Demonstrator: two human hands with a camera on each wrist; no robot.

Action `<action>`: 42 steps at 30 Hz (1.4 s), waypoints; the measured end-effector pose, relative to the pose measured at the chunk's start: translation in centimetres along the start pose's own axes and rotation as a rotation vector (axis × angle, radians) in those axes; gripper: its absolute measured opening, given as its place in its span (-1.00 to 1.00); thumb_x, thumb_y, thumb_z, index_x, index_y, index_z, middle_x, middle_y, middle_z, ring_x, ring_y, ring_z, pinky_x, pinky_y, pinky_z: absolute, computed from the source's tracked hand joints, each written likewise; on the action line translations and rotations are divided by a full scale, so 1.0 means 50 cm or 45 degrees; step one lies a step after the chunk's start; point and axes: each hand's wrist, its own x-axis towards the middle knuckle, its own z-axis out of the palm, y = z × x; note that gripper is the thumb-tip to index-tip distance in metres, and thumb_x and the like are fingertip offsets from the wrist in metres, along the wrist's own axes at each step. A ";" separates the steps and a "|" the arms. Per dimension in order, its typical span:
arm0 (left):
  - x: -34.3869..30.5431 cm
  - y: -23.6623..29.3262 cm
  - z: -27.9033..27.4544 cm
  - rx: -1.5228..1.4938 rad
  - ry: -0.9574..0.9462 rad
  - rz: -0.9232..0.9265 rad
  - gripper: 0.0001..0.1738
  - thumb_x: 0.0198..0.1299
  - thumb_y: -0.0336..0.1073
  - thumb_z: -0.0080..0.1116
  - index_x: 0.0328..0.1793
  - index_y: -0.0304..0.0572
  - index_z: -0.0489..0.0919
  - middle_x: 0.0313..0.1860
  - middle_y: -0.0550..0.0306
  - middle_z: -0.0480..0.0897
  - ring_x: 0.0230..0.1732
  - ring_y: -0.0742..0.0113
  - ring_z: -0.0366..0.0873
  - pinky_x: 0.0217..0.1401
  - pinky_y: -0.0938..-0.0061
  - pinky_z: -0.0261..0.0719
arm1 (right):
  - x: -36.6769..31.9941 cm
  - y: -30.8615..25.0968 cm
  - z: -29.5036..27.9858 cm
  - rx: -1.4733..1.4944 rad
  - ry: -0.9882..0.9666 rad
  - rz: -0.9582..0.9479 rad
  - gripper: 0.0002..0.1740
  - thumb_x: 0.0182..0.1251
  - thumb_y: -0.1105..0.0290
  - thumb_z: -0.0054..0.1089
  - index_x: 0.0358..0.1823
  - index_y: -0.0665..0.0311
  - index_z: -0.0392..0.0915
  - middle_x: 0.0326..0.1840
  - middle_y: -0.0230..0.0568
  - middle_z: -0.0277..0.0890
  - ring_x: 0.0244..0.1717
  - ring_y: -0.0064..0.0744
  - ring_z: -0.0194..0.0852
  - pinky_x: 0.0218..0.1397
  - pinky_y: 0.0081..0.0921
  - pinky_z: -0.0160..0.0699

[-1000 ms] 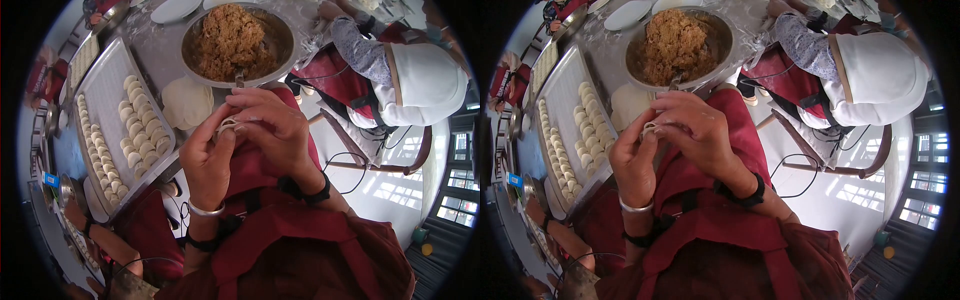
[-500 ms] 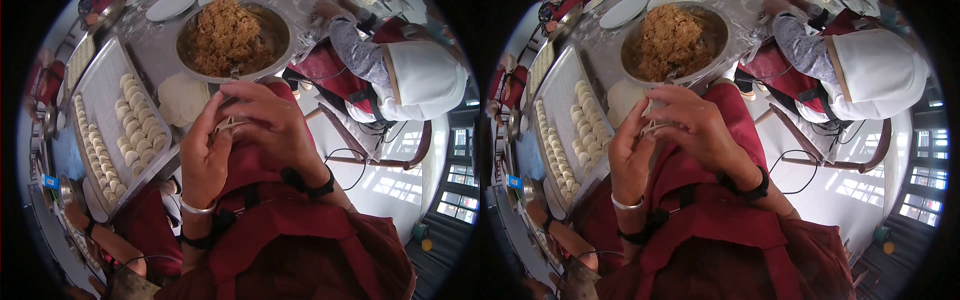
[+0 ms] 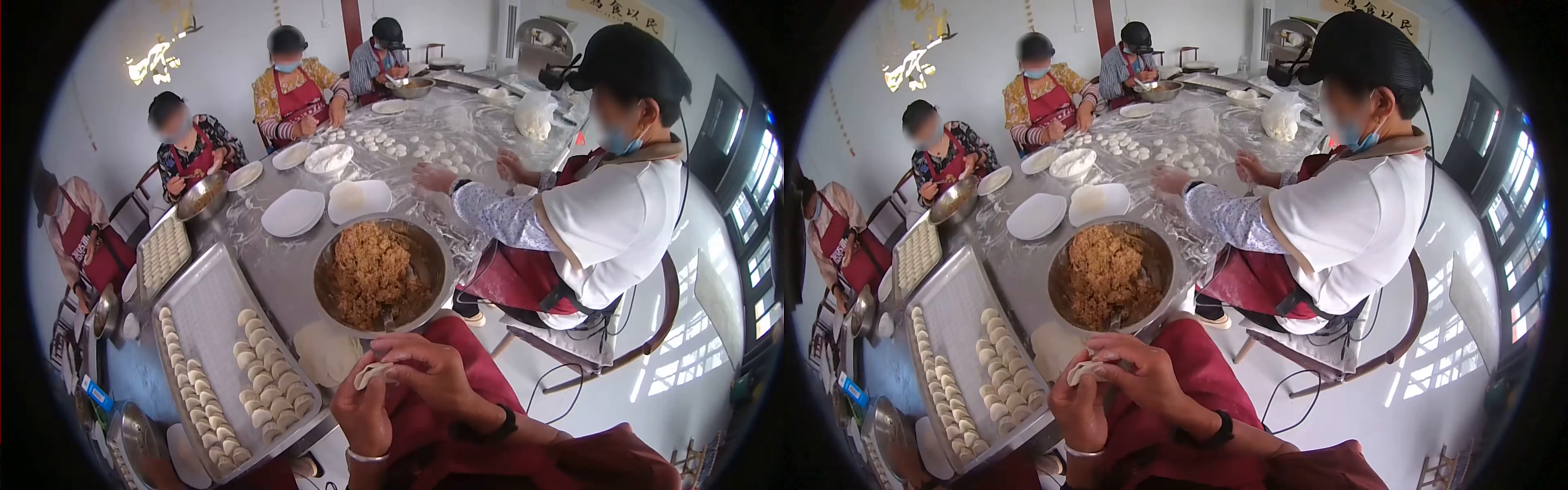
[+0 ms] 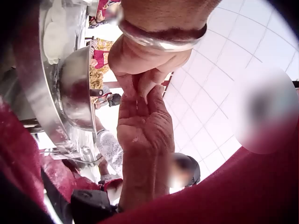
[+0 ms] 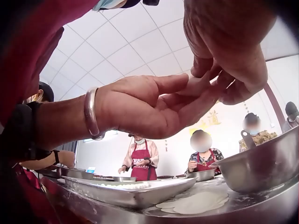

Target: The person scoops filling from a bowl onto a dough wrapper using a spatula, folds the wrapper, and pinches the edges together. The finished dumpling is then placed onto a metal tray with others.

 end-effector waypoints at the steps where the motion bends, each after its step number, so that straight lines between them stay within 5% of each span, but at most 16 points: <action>1: 0.000 0.002 -0.002 -0.019 -0.011 0.012 -0.59 0.30 -0.55 0.04 0.26 -0.64 0.45 0.05 -0.09 0.64 0.04 0.32 0.61 0.13 0.52 0.57 | -0.001 -0.005 0.005 0.009 0.009 0.012 -0.83 0.21 0.61 0.31 -0.15 0.41 0.65 0.13 -0.06 0.62 0.22 -0.20 0.54 0.22 -0.34 0.56; 6: -0.015 0.019 0.009 -0.023 -0.054 -0.021 -0.56 0.34 -0.51 0.03 0.32 -0.60 0.42 0.10 -0.04 0.60 0.08 0.38 0.56 0.17 0.55 0.52 | 0.000 -0.024 0.007 -0.074 0.031 -0.066 -0.86 0.19 0.61 0.30 -0.21 0.40 0.67 0.08 -0.08 0.65 0.23 -0.15 0.54 0.25 -0.32 0.53; 15: -0.018 0.035 -0.008 0.654 -0.336 0.171 -0.53 0.35 -0.52 -0.06 0.38 -0.57 0.37 0.14 0.00 0.59 0.10 0.44 0.53 0.10 0.60 0.52 | -0.007 -0.034 -0.004 -0.194 -0.029 -0.188 -0.87 0.16 0.60 0.30 -0.24 0.39 0.69 0.05 -0.06 0.66 0.21 -0.05 0.55 0.24 -0.23 0.52; 22: -0.022 0.021 -0.010 0.304 -0.301 -0.042 -0.49 0.35 -0.52 -0.05 0.43 -0.50 0.34 0.10 0.11 0.59 0.01 0.54 0.53 0.05 0.68 0.50 | -0.015 -0.033 -0.014 -0.171 -0.061 -0.138 -0.84 0.13 0.59 0.35 -0.22 0.40 0.68 0.08 -0.05 0.64 0.24 -0.05 0.52 0.27 -0.21 0.49; 28: -0.032 0.036 0.003 0.387 -0.330 -0.106 -0.48 0.34 -0.48 -0.02 0.43 -0.45 0.37 -0.01 0.21 0.60 -0.13 0.58 0.48 -0.09 0.69 0.47 | -0.020 -0.014 -0.030 -0.195 -0.104 -0.235 -0.82 0.10 0.62 0.34 -0.22 0.39 0.67 0.09 -0.07 0.64 0.25 -0.05 0.52 0.28 -0.21 0.48; 32: -0.030 0.032 -0.015 0.752 -0.351 0.016 -0.50 0.26 -0.44 0.02 0.34 -0.49 0.44 0.13 -0.07 0.63 0.18 0.28 0.55 0.29 0.37 0.45 | -0.024 0.001 -0.038 -0.348 -0.127 -0.261 -0.77 0.05 0.61 0.33 -0.20 0.33 0.67 0.09 -0.08 0.63 0.23 -0.08 0.53 0.28 -0.26 0.47; 36: -0.042 0.013 -0.032 0.575 -0.391 -0.003 -0.47 0.31 -0.44 0.00 0.41 -0.44 0.37 0.17 -0.04 0.59 0.20 0.33 0.52 0.25 0.44 0.46 | -0.034 -0.025 -0.049 -0.424 -0.249 -0.185 -0.52 0.04 0.51 0.39 0.09 0.23 0.63 0.22 -0.12 0.56 0.32 -0.10 0.43 0.36 -0.28 0.39; 42: -0.057 0.019 -0.024 0.296 -0.420 -0.118 -0.41 0.37 -0.54 -0.08 0.52 -0.51 0.15 0.28 -0.11 0.49 0.25 0.28 0.50 0.29 0.44 0.51 | -0.053 0.001 -0.050 -0.118 -0.390 -0.124 -0.57 0.12 0.66 0.34 0.08 0.31 0.62 0.34 -0.03 0.44 0.30 -0.24 0.46 0.25 -0.41 0.54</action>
